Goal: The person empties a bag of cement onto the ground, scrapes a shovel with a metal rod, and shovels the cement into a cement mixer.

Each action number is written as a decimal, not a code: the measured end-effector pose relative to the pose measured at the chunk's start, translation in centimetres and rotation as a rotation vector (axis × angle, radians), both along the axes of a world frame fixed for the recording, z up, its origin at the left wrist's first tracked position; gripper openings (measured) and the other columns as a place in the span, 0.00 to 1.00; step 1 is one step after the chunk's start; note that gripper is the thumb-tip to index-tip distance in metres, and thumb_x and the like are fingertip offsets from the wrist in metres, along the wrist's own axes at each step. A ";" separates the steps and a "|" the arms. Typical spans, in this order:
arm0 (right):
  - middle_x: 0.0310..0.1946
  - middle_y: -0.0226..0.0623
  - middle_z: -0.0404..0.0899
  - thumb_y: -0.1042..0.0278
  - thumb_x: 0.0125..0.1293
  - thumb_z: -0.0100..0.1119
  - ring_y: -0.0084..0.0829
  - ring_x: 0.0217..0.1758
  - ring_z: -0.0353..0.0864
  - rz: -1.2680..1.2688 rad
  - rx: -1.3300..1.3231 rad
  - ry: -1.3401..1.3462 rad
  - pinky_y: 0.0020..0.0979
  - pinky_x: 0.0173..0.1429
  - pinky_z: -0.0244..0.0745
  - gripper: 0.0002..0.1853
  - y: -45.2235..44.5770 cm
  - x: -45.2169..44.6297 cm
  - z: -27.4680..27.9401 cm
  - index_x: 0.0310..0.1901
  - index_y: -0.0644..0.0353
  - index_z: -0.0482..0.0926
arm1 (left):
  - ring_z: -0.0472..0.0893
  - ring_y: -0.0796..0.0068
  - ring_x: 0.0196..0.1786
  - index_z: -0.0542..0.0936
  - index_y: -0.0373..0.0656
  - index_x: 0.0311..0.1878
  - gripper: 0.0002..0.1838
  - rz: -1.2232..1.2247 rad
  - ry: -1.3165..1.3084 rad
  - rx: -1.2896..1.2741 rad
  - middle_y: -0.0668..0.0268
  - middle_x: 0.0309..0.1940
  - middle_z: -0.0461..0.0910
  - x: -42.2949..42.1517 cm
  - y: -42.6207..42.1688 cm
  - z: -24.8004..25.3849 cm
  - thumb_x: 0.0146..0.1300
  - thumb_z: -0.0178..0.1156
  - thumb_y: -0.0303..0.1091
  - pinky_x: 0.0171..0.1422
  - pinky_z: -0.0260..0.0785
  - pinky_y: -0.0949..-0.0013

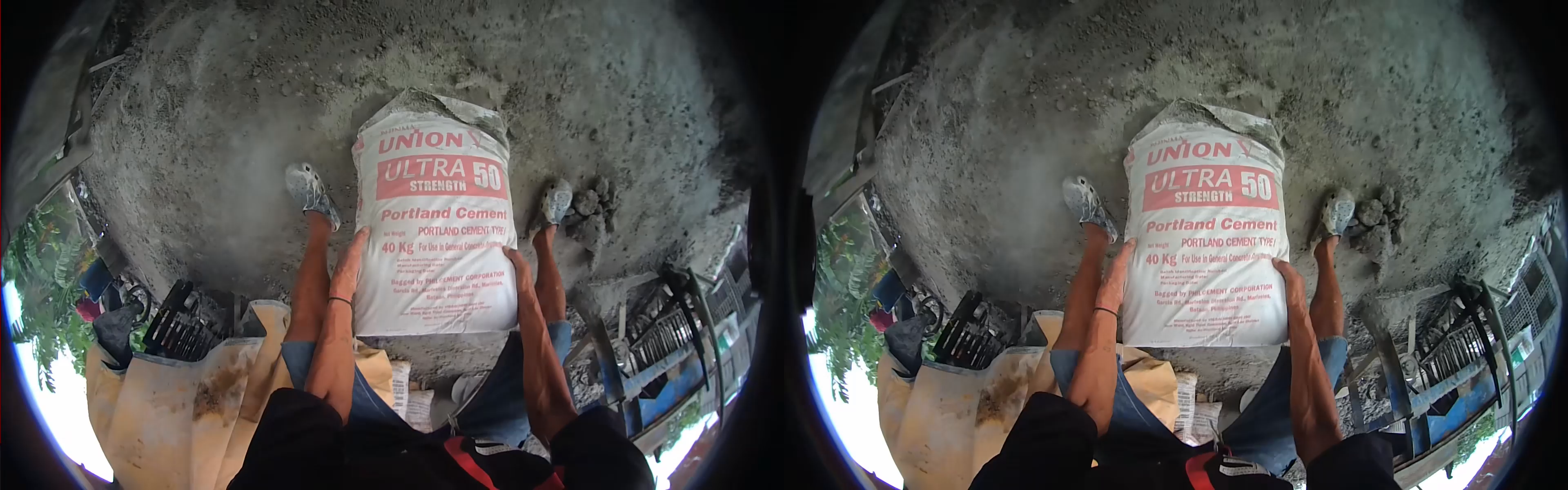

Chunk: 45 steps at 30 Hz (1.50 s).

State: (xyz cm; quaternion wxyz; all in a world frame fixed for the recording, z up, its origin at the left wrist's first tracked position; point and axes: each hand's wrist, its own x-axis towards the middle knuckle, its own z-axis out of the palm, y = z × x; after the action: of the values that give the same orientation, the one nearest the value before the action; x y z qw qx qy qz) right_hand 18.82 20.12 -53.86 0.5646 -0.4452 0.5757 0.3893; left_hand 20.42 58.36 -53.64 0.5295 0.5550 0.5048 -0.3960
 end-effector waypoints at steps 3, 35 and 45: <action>0.44 0.51 0.83 0.47 0.59 0.60 0.38 0.40 0.82 0.216 -0.158 -0.060 0.32 0.48 0.74 0.33 0.3 3.4 4.5 0.52 0.73 0.79 | 0.70 0.61 0.68 0.71 0.30 0.66 0.45 -0.111 -0.031 0.080 0.48 0.64 0.73 1.4 -0.2 4.0 0.64 0.50 0.66 0.73 0.56 0.65; 0.66 0.38 0.70 0.37 0.76 0.36 0.29 0.67 0.66 -0.006 0.002 -0.262 0.29 0.71 0.56 0.38 -6.6 -4.0 -20.2 0.69 0.66 0.66 | 0.67 0.67 0.69 0.63 0.45 0.72 0.34 0.502 -0.136 0.126 0.64 0.68 0.67 -9.0 -6.9 -16.1 0.73 0.39 0.59 0.72 0.60 0.63; 0.67 0.37 0.69 0.42 0.77 0.37 0.31 0.67 0.68 0.011 0.100 -0.516 0.31 0.71 0.59 0.34 -3.7 -1.6 -16.2 0.70 0.65 0.63 | 0.76 0.67 0.59 0.69 0.45 0.67 0.30 0.686 -0.067 0.013 0.65 0.58 0.75 -8.8 -6.7 -16.0 0.72 0.40 0.55 0.64 0.67 0.64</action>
State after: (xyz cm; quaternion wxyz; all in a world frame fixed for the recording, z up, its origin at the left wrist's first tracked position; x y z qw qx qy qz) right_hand 17.18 16.47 -70.10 0.7119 -0.5044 0.3902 0.2942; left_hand 11.62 51.70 -69.60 0.6444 0.3692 0.6468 -0.1733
